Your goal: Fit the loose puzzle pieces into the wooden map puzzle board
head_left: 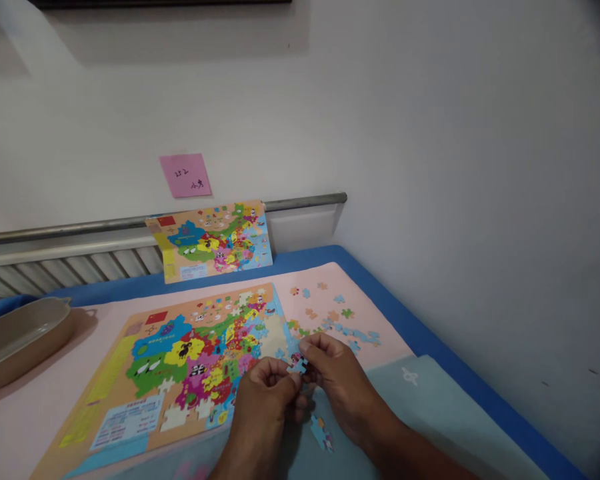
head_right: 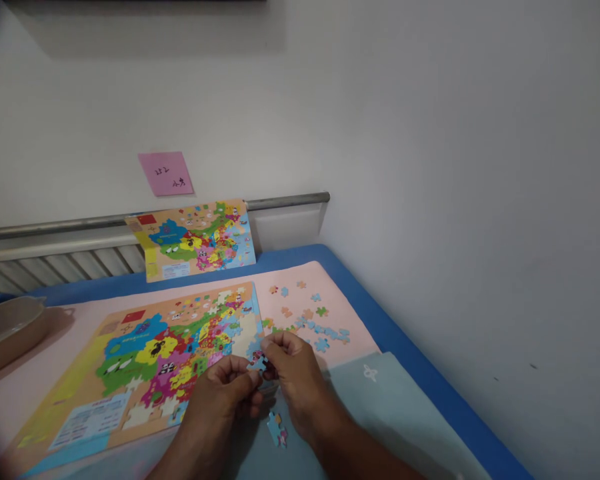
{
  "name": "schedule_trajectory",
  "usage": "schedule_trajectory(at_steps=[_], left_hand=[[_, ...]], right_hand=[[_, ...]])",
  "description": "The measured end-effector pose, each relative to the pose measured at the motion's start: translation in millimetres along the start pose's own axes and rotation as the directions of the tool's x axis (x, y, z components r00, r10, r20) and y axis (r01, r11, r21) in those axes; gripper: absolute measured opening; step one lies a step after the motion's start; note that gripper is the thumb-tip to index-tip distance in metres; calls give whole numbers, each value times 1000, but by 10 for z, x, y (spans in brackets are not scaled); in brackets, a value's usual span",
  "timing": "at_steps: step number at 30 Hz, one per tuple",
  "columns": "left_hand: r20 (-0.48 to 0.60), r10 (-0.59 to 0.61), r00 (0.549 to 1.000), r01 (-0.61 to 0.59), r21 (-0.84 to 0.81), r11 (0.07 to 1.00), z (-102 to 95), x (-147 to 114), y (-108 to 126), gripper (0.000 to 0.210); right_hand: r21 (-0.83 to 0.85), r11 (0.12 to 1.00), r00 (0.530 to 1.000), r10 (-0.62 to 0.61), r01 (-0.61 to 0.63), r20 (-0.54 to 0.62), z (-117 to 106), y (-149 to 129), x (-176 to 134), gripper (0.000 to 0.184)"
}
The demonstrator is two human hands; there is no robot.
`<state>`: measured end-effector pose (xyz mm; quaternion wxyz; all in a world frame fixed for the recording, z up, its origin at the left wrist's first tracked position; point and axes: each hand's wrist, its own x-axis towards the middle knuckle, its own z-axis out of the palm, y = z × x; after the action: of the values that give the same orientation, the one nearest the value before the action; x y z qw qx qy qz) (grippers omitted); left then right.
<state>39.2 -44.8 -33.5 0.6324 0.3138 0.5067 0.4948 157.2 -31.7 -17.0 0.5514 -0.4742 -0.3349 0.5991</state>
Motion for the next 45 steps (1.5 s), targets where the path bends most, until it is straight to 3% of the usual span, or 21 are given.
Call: schedule_trajectory(at_steps=[24,34,45], left_hand=[[55,0,998,-1,25,1000,22,-17,42,40],[-4,11,1000,-10,148,989,30,-15,69,41],[45,33,998,-38,111,993,-5,4,21,38]], right_hand=[[-15,1000,1000,2,-2,-3,-23,42,32,30],[-21,1000,1000,5,-5,-1,8,30,-1,33],[-23,1000,1000,-5,5,-5,12,42,2,26]])
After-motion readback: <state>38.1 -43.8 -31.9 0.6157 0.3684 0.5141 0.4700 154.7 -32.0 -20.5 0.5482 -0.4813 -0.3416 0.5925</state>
